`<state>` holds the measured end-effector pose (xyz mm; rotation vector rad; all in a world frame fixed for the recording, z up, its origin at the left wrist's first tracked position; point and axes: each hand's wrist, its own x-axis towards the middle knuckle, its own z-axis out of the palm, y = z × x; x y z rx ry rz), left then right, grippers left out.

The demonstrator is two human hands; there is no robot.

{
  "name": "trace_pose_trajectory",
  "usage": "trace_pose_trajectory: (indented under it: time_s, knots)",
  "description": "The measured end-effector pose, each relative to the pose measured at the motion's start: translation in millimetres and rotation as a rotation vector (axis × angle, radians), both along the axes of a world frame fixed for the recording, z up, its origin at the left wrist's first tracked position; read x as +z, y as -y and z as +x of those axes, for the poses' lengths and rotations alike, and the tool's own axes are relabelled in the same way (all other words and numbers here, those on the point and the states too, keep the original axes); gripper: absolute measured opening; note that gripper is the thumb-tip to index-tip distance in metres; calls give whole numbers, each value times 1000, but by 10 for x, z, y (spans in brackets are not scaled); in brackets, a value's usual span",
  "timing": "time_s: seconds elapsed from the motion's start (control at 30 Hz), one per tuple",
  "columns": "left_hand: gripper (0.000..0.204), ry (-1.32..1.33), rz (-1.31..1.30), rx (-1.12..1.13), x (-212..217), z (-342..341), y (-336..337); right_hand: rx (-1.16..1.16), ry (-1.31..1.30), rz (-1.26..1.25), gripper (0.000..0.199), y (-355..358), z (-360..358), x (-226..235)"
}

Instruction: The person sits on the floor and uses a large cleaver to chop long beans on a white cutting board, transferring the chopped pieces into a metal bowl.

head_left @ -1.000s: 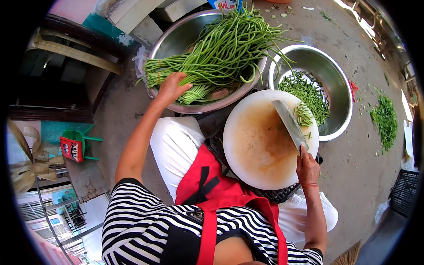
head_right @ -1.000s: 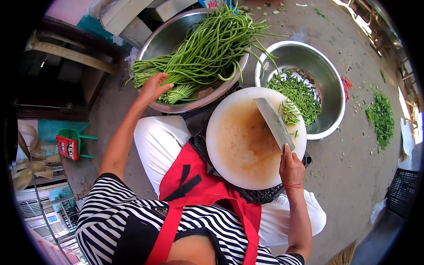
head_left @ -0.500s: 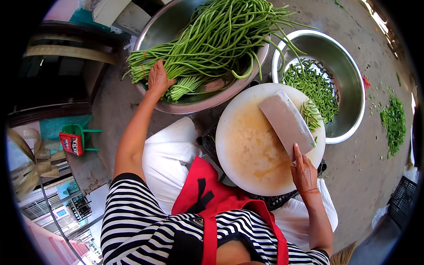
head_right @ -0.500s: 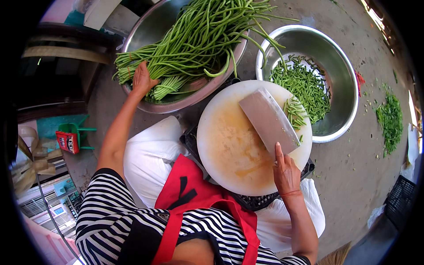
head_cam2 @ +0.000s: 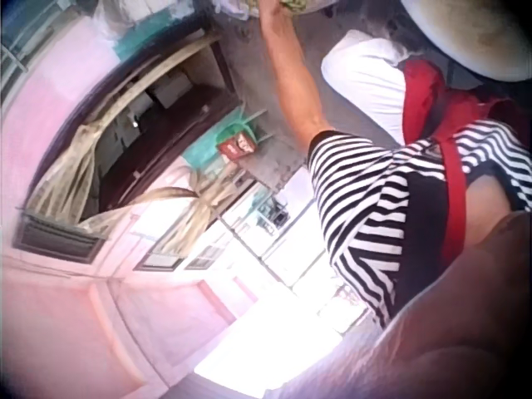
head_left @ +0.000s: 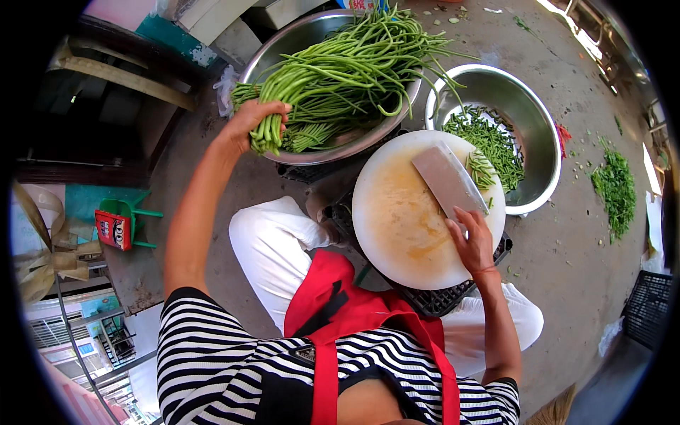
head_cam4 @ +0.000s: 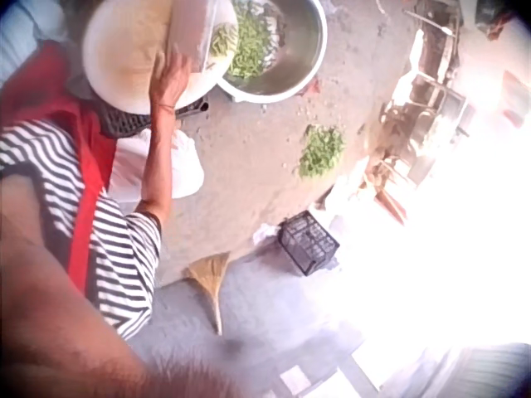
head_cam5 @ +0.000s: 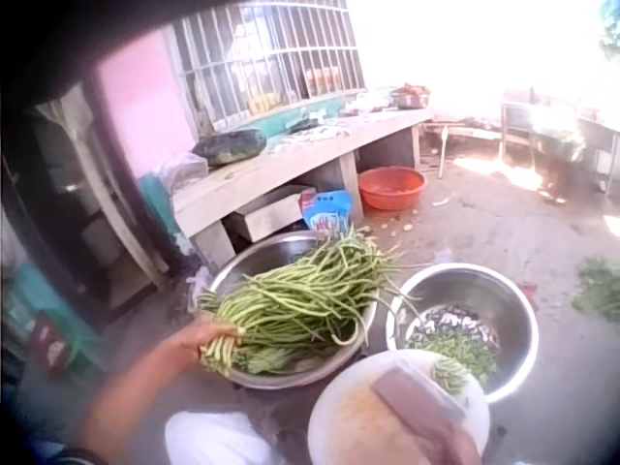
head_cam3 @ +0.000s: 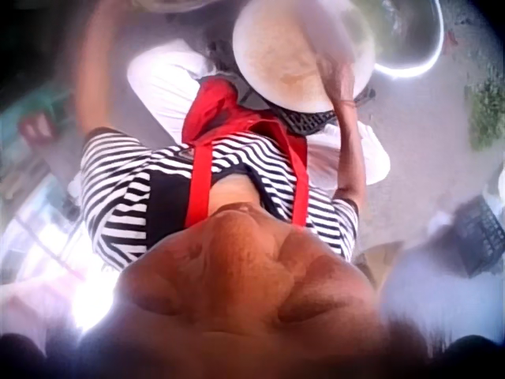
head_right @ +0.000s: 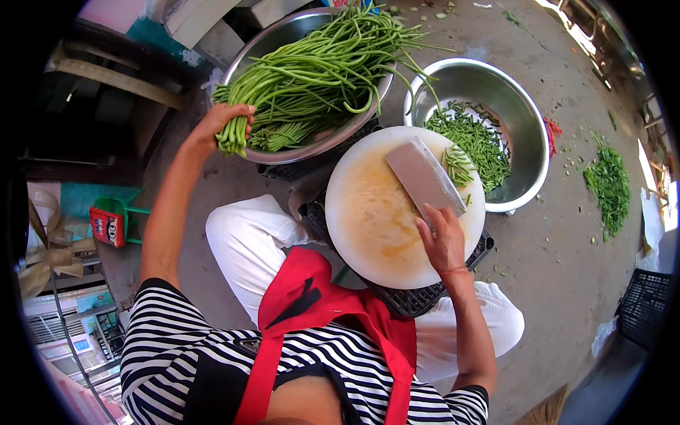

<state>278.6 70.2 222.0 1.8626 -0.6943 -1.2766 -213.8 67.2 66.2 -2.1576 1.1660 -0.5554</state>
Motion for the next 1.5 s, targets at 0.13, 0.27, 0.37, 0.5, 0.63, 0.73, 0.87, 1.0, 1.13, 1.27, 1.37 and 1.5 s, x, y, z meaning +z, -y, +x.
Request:
trace_pose_trajectory:
  time_s: [0.13, 0.27, 0.37, 0.5, 0.63, 0.73, 0.87, 1.0, 1.13, 1.27, 1.37, 1.5]
  knots:
    - [31, -222, -29, 68, -161, -1369, -512, 114, 768, 1078, 62, -9, 743, 534]
    - [58, -203, -222, -206, -694, -2563, -1028, 152, 845, 1240, 76, 36, 907, 427]
    - [74, 164, -308, -451, -942, -2588, -1128, 146, 712, 1198, 72, 105, 705, 264]
    - [96, 938, -604, -654, -745, -2231, -845, 237, 511, 1002, 75, 108, 508, 479]
    - [98, 1184, -830, -1229, -487, -2083, -477, 547, 204, 637, 86, 146, 449, 627]
    - [86, 1101, -1021, -1423, -821, -2164, -226, 685, -10, 656, 85, 188, 410, 489]
    - [63, 1016, -965, -1333, -1462, -2345, -144, 510, -258, 444, 74, 166, 306, 80]
    - [57, 1146, -800, -1301, -1756, -2321, -202, 65, -143, 68, 60, 50, -258, -98]
    - [70, 1250, -815, -1299, -1866, -2333, -206, -86, -336, -15, 46, -188, -680, -535]
    - [96, 1231, -653, -1387, -1684, -2484, -326, -9, -273, -45, 29, -286, -746, -731]
    - [96, 1208, -525, -1430, -1633, -2517, -329, -158, -156, 33, 24, -220, -754, -475]
    - [96, 1321, -487, -1401, -1600, -2720, -330, -266, -123, -1, 26, -290, -937, 41]
